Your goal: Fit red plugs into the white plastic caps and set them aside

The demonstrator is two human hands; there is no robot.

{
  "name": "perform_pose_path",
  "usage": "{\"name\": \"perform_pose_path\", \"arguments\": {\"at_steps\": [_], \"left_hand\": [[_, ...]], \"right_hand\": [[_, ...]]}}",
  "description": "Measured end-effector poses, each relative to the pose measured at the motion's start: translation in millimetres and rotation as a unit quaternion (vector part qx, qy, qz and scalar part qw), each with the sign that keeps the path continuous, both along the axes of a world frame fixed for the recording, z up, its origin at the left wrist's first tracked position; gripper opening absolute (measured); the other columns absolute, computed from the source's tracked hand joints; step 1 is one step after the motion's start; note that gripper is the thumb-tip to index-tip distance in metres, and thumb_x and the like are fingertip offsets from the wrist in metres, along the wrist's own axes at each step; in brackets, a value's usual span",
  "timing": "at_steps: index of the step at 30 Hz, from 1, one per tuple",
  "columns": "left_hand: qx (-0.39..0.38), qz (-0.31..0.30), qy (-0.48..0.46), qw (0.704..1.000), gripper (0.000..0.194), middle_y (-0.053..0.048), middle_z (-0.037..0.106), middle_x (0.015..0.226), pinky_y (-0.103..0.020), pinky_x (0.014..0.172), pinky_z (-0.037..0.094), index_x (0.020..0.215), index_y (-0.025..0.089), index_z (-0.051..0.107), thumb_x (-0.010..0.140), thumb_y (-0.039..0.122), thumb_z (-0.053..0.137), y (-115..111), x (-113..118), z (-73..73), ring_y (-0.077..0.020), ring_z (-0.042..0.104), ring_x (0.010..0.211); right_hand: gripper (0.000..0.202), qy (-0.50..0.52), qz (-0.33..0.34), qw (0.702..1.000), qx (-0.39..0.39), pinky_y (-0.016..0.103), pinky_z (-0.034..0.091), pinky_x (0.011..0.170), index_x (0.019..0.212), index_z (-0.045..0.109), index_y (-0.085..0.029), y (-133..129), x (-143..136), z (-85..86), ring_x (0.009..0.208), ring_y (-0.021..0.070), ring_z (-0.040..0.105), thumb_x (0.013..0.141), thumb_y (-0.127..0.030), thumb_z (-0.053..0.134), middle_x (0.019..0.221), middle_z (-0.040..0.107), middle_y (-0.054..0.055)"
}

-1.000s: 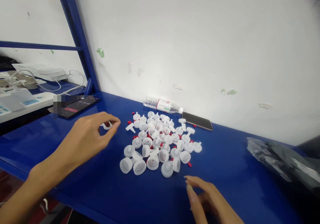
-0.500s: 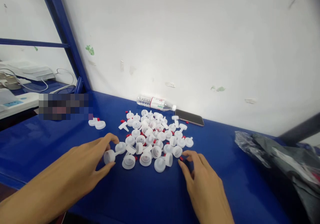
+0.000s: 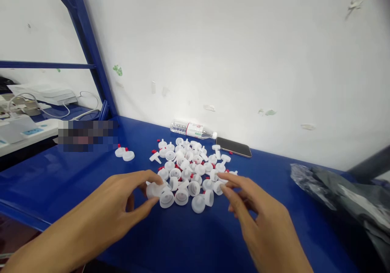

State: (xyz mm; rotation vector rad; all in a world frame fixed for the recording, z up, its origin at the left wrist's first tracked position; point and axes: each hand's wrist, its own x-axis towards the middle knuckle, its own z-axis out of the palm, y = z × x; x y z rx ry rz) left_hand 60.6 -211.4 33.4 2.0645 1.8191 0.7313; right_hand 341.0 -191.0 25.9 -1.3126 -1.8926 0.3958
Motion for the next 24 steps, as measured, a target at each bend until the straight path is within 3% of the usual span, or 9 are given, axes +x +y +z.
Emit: {"name": "perform_pose_path", "arguments": {"at_steps": [4,9,15,19,24], "left_hand": [[0.005,-0.023,-0.064,0.998,0.033,0.001,0.075,0.084,-0.024,0.056,0.053,0.11,0.031,0.074,0.087,0.053,0.065,2,12,-5.0,-0.0137,0.064,0.055],[0.003,-0.066,-0.134,0.989,0.042,0.001,0.076,0.094,-0.022,0.06,0.056,0.127,0.034,0.067,0.087,0.048,0.071,-2,25,-2.0,-0.014,0.067,0.065],[0.029,-0.081,-0.14,0.986,0.053,0.004,0.077,0.09,-0.022,0.066,0.058,0.139,0.039,0.059,0.088,0.041,0.072,-7,27,-6.6,-0.0126,0.066,0.066],[0.062,-0.065,-0.122,0.988,0.046,0.002,0.078,0.098,-0.023,0.068,0.06,0.134,0.04,0.064,0.089,0.045,0.07,-10,29,-4.5,-0.0136,0.068,0.068],[0.113,-0.056,-0.113,0.986,0.04,0.005,0.079,0.104,-0.023,0.07,0.063,0.13,0.046,0.066,0.09,0.043,0.07,-15,34,-0.8,-0.0141,0.071,0.072]], "right_hand": [[0.025,0.098,0.057,0.994,0.003,0.019,0.058,0.062,0.11,0.078,-0.028,-1,-25,15.1,0.071,0.0144,0.073,0.1,-0.034,0.055,0.096,0.078,0.003],[0.016,0.164,0.096,0.981,-0.033,0.018,0.058,0.07,0.093,0.078,-0.027,-6,-48,5.8,0.076,0.0155,0.076,0.095,-0.031,0.062,0.089,0.08,0.0],[0.018,0.174,0.096,0.98,-0.023,0.019,0.057,0.063,0.09,0.08,-0.029,-10,-59,-1.5,0.067,0.0152,0.073,0.091,-0.025,0.062,0.084,0.08,-0.002],[0.018,0.215,0.078,0.972,-0.056,0.019,0.057,0.062,0.09,0.081,-0.028,-11,-58,0.9,0.065,0.0158,0.074,0.093,-0.031,0.063,0.078,0.079,-0.001],[0.02,0.231,0.061,0.968,-0.072,0.02,0.056,0.059,0.091,0.081,-0.026,-12,-56,3.2,0.069,0.0177,0.075,0.092,-0.037,0.064,0.088,0.081,0.003]]}}
